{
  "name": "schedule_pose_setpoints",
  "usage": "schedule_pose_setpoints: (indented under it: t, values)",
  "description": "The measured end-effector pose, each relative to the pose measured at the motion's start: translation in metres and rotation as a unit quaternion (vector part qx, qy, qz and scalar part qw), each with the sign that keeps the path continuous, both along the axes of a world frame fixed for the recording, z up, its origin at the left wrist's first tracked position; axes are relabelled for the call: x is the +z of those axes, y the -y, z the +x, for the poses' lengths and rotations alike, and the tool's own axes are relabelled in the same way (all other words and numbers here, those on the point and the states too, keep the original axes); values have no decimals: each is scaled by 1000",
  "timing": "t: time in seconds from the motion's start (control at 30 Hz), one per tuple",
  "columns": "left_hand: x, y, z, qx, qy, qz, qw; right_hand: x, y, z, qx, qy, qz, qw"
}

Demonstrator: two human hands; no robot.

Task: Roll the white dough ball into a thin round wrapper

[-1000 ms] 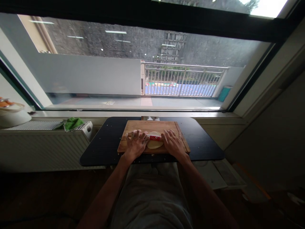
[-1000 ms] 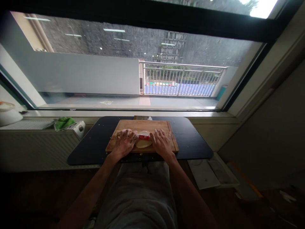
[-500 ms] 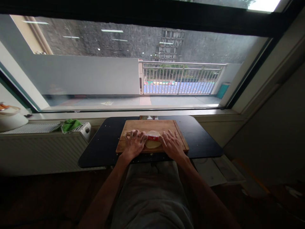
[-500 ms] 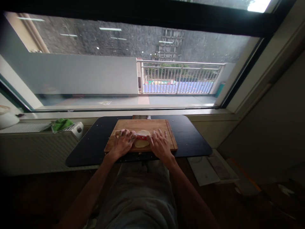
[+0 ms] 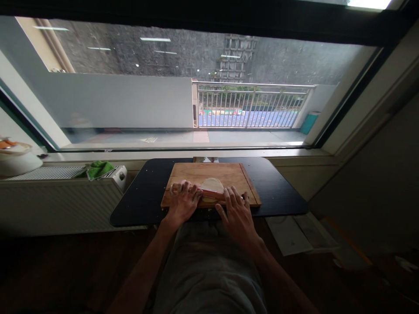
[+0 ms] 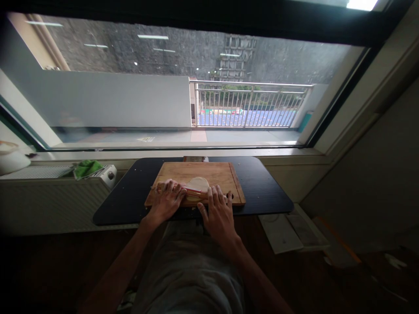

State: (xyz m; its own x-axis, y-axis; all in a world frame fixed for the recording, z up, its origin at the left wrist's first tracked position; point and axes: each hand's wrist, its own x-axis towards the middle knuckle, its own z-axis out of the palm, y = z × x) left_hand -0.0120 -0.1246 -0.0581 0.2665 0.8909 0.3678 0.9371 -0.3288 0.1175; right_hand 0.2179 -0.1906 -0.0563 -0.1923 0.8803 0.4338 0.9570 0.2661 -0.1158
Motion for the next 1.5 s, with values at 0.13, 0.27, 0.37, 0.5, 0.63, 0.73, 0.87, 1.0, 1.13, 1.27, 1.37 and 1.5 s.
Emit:
schedule_pose_setpoints:
  t: [0.13,0.27,0.37,0.5,0.63,0.73,0.87,1.0,1.13,1.27,1.37,1.5]
  values:
    - [1,-13,3,8,14,-6,1000,11,-30,6,-6,1,-24,1000]
    - [0,-36,6,6,22,-19,1000,19,-62,17,5,18,-46,999]
    - [2,-54,8,15,25,-31,999,23,-90,28,38,63,-55,996]
    - [7,-65,11,22,14,-46,999,26,-114,36,71,107,-41,991]
    - [9,-57,10,26,-9,-45,999,29,-107,30,6,72,-59,996]
    - [8,-44,6,22,-16,-31,999,34,-90,23,-4,28,-72,997]
    - [8,-25,0,18,-15,-28,999,35,-65,15,10,-6,-68,998]
    - [5,-9,-3,16,-16,-14,1000,21,-40,9,4,2,-21,1000]
    - [4,0,-4,10,-24,-10,1000,12,-26,-1,5,23,10,1000]
    - [5,-2,-2,19,-16,-14,1000,23,-43,-9,39,32,-26,998]
    - [7,-8,0,19,-9,-26,999,35,-70,-14,43,27,-103,993]
    - [10,-21,3,17,-1,-29,999,41,-106,-20,8,-1,-151,988]
